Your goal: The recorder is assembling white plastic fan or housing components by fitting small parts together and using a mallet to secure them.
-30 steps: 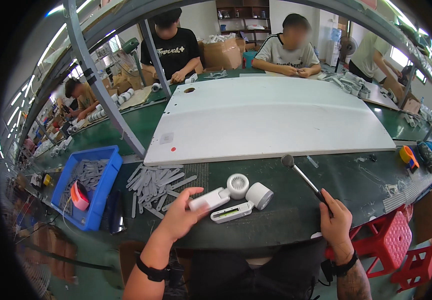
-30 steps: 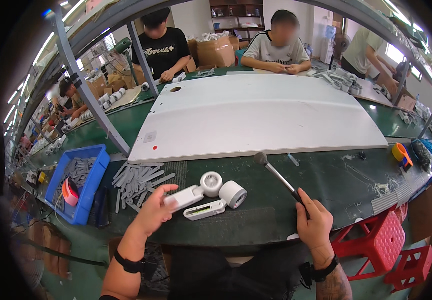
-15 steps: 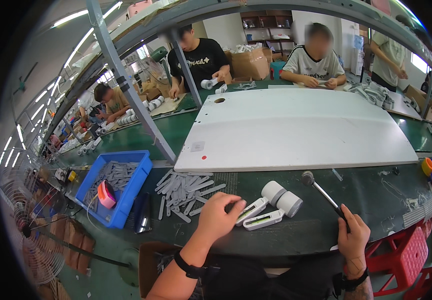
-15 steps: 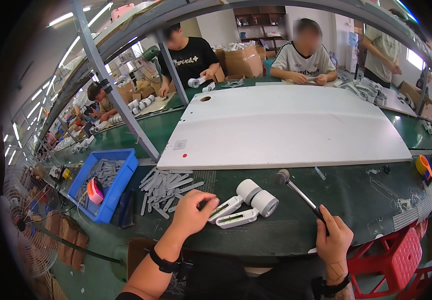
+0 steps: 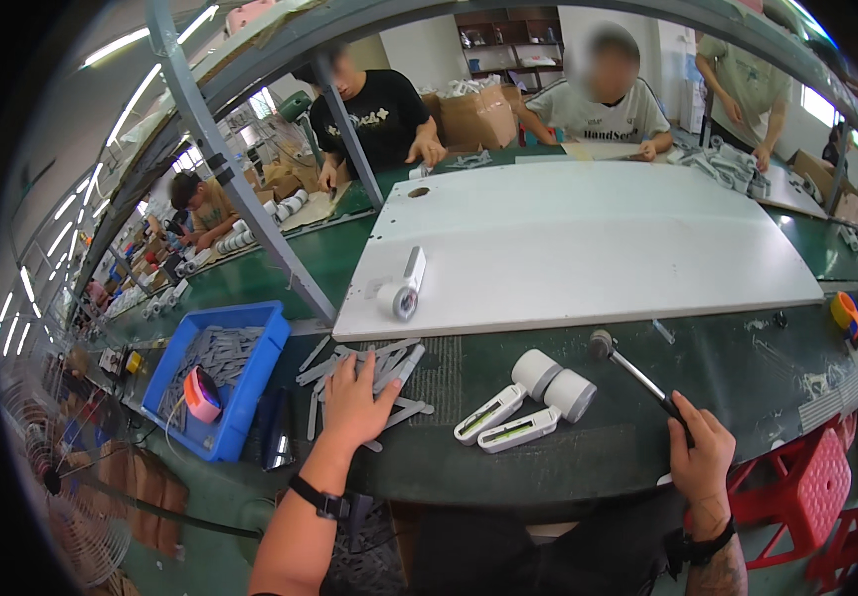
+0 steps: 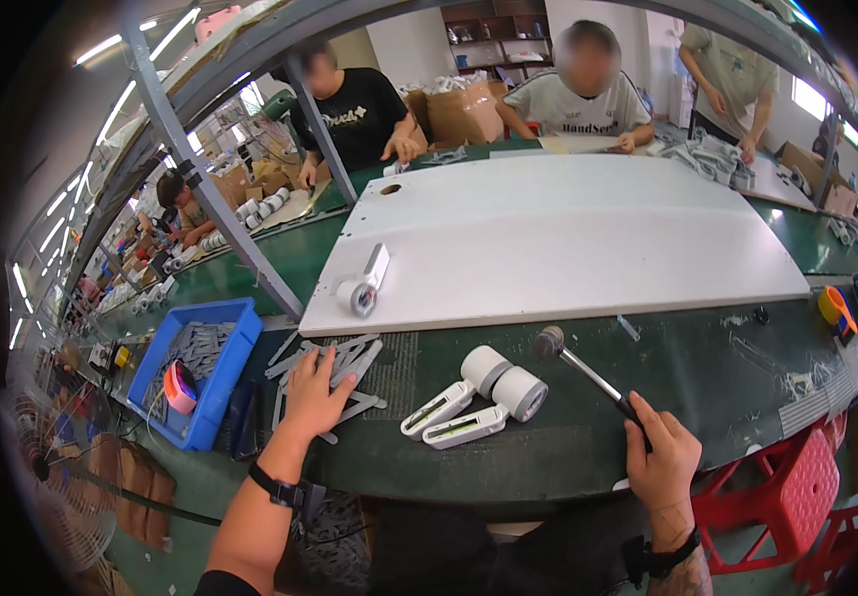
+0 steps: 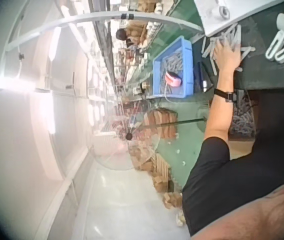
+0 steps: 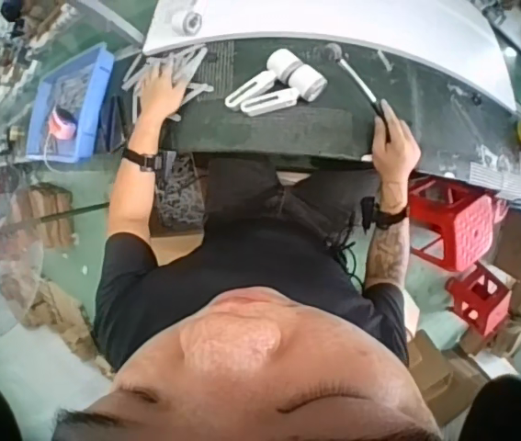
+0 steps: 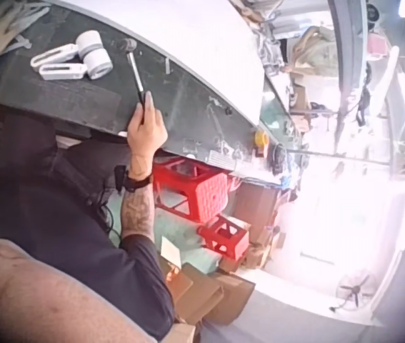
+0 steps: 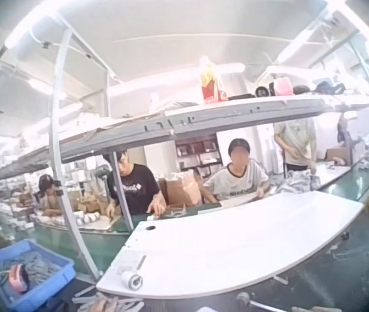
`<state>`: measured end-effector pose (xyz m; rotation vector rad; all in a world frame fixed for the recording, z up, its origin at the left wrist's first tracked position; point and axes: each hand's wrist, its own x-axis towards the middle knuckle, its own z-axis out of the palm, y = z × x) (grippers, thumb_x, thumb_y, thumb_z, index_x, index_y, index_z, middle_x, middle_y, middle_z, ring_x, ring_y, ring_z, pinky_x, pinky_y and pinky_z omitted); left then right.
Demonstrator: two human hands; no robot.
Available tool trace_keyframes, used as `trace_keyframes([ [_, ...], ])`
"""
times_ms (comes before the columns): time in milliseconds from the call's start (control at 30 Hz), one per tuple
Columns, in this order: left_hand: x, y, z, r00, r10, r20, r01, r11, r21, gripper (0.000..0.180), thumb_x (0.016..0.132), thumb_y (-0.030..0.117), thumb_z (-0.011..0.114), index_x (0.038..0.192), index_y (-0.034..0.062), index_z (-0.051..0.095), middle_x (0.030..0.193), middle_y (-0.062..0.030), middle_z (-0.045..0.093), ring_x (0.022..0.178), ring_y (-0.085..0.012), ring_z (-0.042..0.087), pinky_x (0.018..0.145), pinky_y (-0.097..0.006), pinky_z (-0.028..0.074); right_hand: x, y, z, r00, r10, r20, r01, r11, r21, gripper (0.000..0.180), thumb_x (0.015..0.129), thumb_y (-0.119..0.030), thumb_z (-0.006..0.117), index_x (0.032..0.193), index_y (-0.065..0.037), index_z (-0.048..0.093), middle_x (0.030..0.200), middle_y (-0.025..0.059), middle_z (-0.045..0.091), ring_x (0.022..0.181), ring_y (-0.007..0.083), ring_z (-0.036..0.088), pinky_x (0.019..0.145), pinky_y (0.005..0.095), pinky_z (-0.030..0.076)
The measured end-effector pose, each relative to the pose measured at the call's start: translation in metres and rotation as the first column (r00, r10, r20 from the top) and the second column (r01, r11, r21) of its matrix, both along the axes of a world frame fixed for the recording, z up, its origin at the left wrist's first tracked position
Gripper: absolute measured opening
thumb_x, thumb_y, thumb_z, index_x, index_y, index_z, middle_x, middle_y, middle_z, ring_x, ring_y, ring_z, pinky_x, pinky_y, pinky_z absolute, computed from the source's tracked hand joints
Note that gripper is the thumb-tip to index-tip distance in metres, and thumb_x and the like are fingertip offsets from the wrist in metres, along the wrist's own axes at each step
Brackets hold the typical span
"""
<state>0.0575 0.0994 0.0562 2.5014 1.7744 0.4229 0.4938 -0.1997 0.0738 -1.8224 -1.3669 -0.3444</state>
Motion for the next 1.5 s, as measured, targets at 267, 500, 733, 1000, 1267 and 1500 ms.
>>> trace_keyframes([
  [267, 0.005, -0.029, 0.012, 0.924, -0.18, 0.338, 0.129, 0.977, 0.168, 0.055, 0.097, 0.037, 0.086, 0.139, 0.0025, 0.074, 0.144, -0.0293, 0.071, 0.136, -0.0479, 0.066, 0.117, -0.051, 0.053, 0.0, 0.001, 0.002, 0.998, 0.058, -0.006, -0.058, 0.998, 0.005, 0.041, 0.092, -0.005, 0.083, 0.133, -0.01, 0.083, 0.083, 0.0102, 0.068, 0.068, 0.0289, 0.066, 0.064, 0.0387, 0.052],
  [500, 0.044, -0.049, 0.067, 0.876, -0.24, 0.418, 0.217, 0.971, 0.103, 0.076, 0.086, 0.025, 0.096, 0.152, 0.0043, 0.066, 0.152, -0.0212, 0.067, 0.138, -0.0372, 0.067, 0.114, -0.045, 0.055, 0.002, -0.001, -0.001, 0.999, 0.033, 0.006, -0.033, 0.999, 0.014, 0.042, 0.092, -0.005, 0.083, 0.133, -0.011, 0.083, 0.083, 0.0106, 0.069, 0.068, 0.0291, 0.066, 0.064, 0.0384, 0.052],
  [733, 0.08, -0.009, 0.059, 0.942, -0.236, 0.239, 0.238, 0.971, 0.021, 0.085, 0.078, 0.026, 0.103, 0.15, 0.0048, 0.063, 0.138, -0.0223, 0.073, 0.128, -0.0416, 0.07, 0.107, -0.049, 0.057, 0.001, -0.001, -0.001, 1.0, 0.026, 0.001, -0.026, 1.0, 0.008, 0.042, 0.09, -0.006, 0.084, 0.132, -0.012, 0.084, 0.08, 0.0088, 0.066, 0.066, 0.0288, 0.066, 0.062, 0.0396, 0.051],
  [1000, 0.075, -0.004, 0.08, 0.553, -0.255, 0.793, 0.398, 0.917, 0.017, 0.065, 0.083, 0.018, 0.101, 0.137, 0.0057, 0.067, 0.128, -0.0105, 0.076, 0.12, -0.0216, 0.074, 0.102, -0.039, 0.058, 0.005, 0.0, 0.0, 0.999, 0.029, 0.015, -0.029, 0.999, 0.042, 0.04, 0.089, -0.011, 0.086, 0.129, -0.014, 0.085, 0.08, 0.0059, 0.067, 0.067, 0.0272, 0.067, 0.062, 0.0394, 0.053],
  [1267, 0.16, -0.02, 0.102, 0.758, -0.245, 0.604, 0.4, 0.906, -0.135, 0.06, 0.089, 0.022, 0.099, 0.138, 0.0023, 0.072, 0.123, -0.012, 0.078, 0.109, -0.0182, 0.076, 0.094, -0.034, 0.061, 0.007, -0.004, -0.002, 1.0, 0.011, -0.002, -0.011, 1.0, 0.018, 0.039, 0.09, -0.013, 0.086, 0.128, -0.016, 0.085, 0.081, 0.005, 0.068, 0.067, 0.0265, 0.068, 0.062, 0.0389, 0.054],
  [1500, 0.172, -0.027, 0.062, 0.855, -0.294, 0.427, 0.345, 0.937, -0.047, 0.071, 0.096, 0.033, 0.089, 0.154, 0.0023, 0.063, 0.135, -0.0262, 0.078, 0.127, -0.0401, 0.075, 0.111, -0.046, 0.057, 0.004, 0.0, 0.0, 1.0, 0.027, 0.003, -0.027, 0.999, 0.021, 0.039, 0.089, -0.013, 0.087, 0.128, -0.016, 0.085, 0.082, 0.0051, 0.069, 0.067, 0.0265, 0.068, 0.062, 0.0389, 0.054],
])
